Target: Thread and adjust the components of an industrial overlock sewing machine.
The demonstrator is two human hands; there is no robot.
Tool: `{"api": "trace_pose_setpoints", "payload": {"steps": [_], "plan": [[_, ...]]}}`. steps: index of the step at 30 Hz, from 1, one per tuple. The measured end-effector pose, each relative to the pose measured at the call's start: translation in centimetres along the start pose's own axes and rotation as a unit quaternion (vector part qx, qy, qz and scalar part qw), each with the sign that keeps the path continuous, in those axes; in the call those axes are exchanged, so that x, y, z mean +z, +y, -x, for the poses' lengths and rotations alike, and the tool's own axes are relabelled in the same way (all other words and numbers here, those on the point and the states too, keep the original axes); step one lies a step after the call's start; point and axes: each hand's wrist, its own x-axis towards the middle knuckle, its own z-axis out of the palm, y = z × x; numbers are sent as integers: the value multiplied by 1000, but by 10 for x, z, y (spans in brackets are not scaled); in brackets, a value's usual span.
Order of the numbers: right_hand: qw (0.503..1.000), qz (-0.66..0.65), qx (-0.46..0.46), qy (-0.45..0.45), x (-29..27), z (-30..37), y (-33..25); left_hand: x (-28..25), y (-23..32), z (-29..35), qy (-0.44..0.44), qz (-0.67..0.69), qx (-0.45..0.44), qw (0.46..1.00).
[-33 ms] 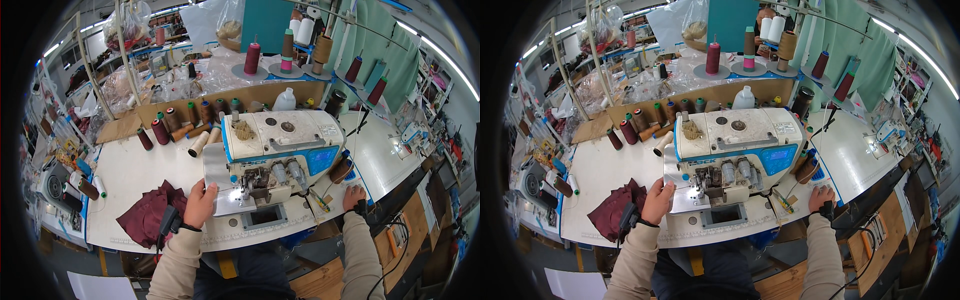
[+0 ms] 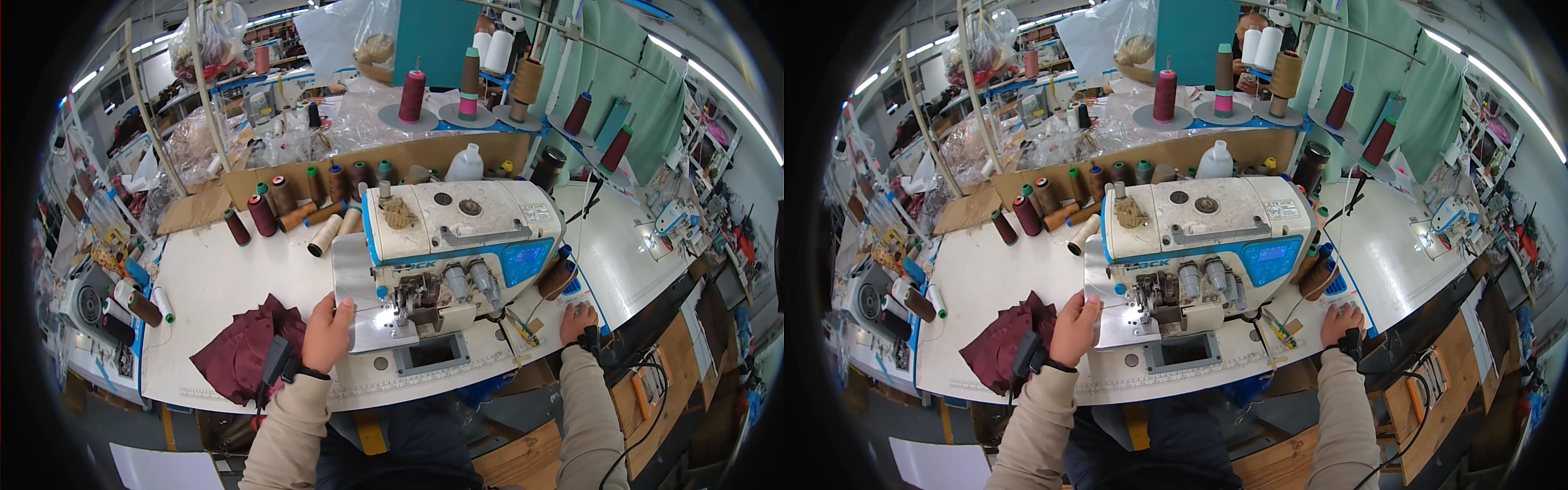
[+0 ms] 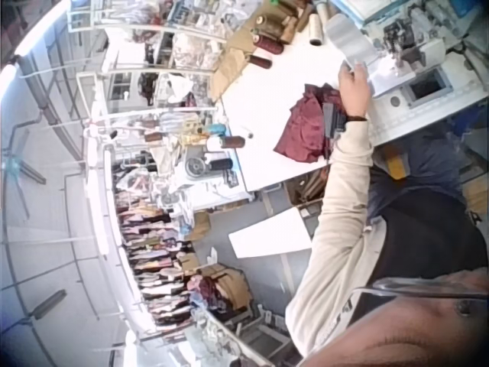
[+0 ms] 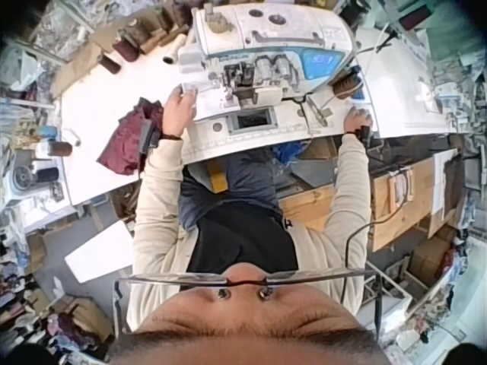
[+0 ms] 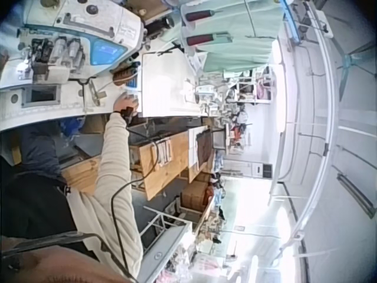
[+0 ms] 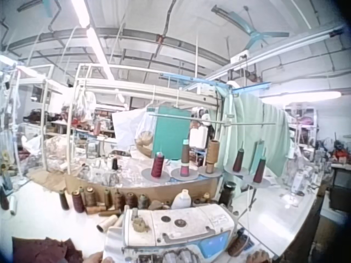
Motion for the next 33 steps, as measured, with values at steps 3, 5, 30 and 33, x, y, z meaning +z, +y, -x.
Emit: {"api": "trace_pose_setpoints", "payload": {"steps": [3,5,30,33], "plan": [[1000,-3,2,4,0,1,1,-1,10,5,44,-197,13,979],[1000,-7,-3,18,4,0,5,-3,15,6,58,-271,40,960],[939,-212,-269,-47,-43,95,-61,-38,44,45,-60,-255,51,964],[947,-192,-258,-23,-43,96,-66,-41,44,47,-62,-258,43,963]]}}
